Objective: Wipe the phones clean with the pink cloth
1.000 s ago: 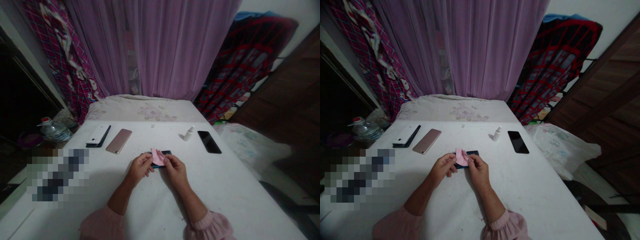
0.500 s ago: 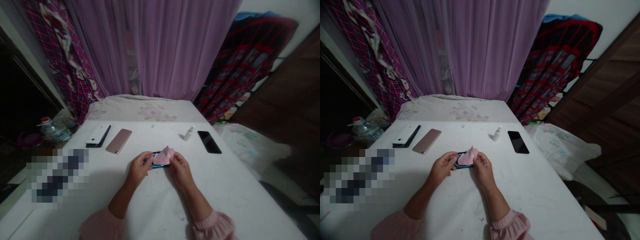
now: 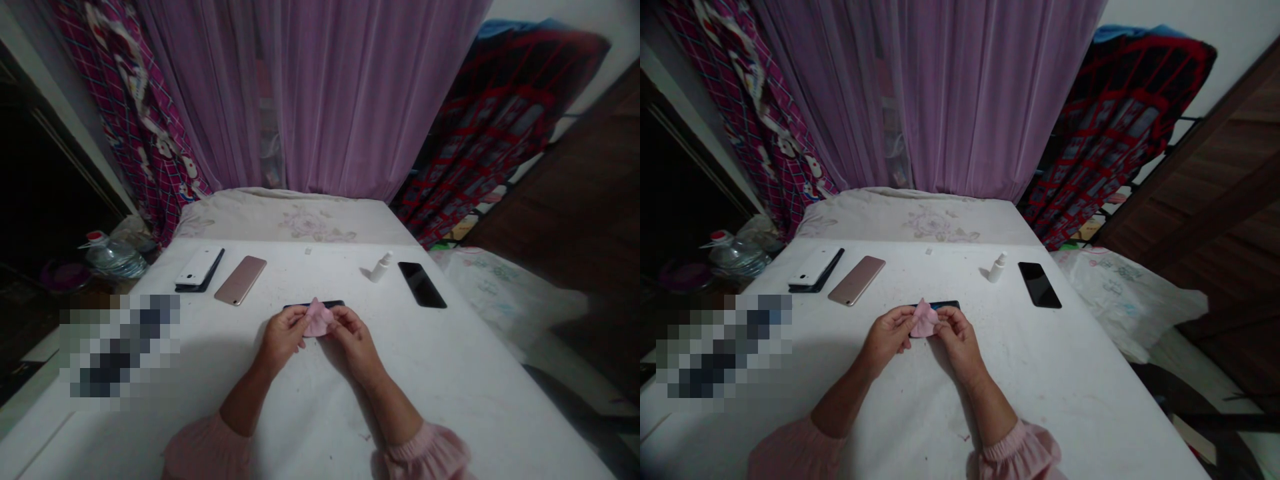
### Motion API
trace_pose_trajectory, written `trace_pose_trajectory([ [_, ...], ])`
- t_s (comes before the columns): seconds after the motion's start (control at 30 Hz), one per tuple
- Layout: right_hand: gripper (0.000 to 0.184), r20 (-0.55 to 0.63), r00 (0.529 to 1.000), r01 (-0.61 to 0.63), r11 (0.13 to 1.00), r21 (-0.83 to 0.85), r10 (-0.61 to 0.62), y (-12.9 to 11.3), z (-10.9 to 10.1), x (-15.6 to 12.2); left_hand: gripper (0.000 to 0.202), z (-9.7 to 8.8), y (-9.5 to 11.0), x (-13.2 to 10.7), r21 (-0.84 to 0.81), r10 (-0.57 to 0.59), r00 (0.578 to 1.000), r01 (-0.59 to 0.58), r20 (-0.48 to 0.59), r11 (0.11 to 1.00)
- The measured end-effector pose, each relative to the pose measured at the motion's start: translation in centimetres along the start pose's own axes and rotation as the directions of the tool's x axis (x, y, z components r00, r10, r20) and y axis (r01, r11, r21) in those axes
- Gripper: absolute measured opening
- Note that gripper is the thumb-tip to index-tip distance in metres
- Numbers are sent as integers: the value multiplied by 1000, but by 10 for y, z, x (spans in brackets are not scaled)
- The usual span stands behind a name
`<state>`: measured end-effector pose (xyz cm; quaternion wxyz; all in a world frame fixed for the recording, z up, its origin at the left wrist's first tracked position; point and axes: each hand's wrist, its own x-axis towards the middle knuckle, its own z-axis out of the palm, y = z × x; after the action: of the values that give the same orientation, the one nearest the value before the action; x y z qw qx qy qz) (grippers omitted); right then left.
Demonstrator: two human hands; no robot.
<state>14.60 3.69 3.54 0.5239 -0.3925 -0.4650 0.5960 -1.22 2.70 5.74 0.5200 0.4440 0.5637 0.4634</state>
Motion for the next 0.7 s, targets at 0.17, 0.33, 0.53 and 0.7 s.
trace_pose_trajectory([
  [0.17, 65, -111, 988, 96, 993, -70, -103, 3, 0, 1, 39, 2, -1, -3, 58, 80, 997, -80, 1, 995],
  [0.33, 38, 51, 998, -34, 995, -92, 39, -2, 3, -1, 38, 3, -2, -3, 66, 125, 991, -129, 52, 990],
  [0.53, 39, -62, 998, -37, 997, -67, 33, -8, 1, -2, 35, 0, 0, -3, 44, 61, 986, -68, 152, 997],
  [0.7, 33, 19, 1000, 9, 995, -104, -7, -7, 9, -7, 33, 3, -9, -3, 102, 69, 982, -88, 177, 991],
])
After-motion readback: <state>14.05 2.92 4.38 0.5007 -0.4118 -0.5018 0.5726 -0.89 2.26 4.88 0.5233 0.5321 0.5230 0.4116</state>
